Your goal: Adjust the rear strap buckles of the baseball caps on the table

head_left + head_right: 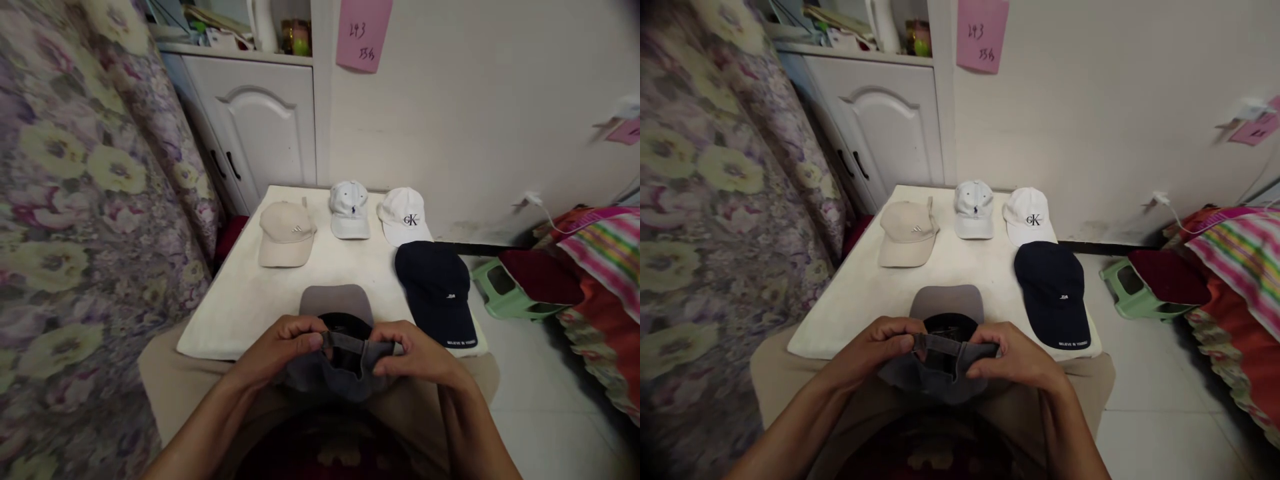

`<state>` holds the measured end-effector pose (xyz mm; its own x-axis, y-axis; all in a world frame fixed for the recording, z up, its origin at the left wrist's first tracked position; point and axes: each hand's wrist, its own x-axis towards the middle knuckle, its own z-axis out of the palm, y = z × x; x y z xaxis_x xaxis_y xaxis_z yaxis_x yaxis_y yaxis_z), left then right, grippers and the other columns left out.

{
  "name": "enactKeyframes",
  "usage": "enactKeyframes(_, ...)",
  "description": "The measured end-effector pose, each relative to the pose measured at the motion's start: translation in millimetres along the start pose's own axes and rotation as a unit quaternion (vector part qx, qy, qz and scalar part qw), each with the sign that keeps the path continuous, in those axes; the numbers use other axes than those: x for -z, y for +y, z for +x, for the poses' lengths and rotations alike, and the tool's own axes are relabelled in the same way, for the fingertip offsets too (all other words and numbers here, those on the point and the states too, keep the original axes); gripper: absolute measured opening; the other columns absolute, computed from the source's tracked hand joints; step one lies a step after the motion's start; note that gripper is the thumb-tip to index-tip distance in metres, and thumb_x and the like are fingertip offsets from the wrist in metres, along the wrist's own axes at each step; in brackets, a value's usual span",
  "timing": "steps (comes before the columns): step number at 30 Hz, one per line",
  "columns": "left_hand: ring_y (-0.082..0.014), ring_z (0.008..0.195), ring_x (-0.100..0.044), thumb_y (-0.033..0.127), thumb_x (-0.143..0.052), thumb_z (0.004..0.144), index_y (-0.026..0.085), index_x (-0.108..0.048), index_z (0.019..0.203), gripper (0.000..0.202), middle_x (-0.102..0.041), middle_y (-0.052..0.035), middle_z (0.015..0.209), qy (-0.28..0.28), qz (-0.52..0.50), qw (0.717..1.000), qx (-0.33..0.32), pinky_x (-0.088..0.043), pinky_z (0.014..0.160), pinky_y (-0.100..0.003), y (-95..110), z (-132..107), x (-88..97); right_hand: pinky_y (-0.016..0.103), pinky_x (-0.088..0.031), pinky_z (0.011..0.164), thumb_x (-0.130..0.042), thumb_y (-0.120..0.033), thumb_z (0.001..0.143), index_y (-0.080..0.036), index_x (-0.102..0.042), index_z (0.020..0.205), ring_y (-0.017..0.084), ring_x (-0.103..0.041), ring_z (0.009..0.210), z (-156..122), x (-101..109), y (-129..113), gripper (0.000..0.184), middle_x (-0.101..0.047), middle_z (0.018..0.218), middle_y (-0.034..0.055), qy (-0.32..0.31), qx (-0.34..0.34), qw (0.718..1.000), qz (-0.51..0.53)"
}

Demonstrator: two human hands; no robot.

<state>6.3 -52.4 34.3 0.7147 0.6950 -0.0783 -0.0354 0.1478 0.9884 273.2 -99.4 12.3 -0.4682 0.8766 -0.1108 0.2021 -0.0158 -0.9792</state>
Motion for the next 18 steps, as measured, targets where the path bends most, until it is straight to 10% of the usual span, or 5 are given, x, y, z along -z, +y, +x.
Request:
enactKeyframes(8, -0.0151, 0.053, -0.065, 0.041, -0.072, 0.083, 0.014, -0.067, 0.077, 0.029, -0.073, -0.0057, 0.063, -0.073, -0.087, 0.993, 0.045, -0.047, 0.053, -0.022, 36.7, -6.6, -0.7, 0.019, -0.034, 0.049, -0.079, -0.038, 0.075, -0.017, -0.064, 0.073, 0.008, -0.042, 0.052, -4.0, 16.7, -7.9, 0.026, -0.053, 0.060, -0.0050, -0.033, 0.046, 0.991, 0.125)
enactKeyframes(18, -0.0113, 0.038, -0.059, 0.033, -0.071, 0.083, 0.015, -0.062, 0.082, 0.020, -0.063, -0.0002, 0.049, -0.091, -0.341, 0.933, -0.065, -0.047, 0.039, -0.014, 40.9, 4.1, -2.3, 0.015, -0.035, 0.041, -0.088, -0.039, 0.059, -0.020, -0.045, 0.064, 0.005, -0.036, 0.040, 14.9, -15.2, -30.3, 0.047, -0.044, 0.051, -0.0088, -0.008, 0.096, 0.891, 0.443)
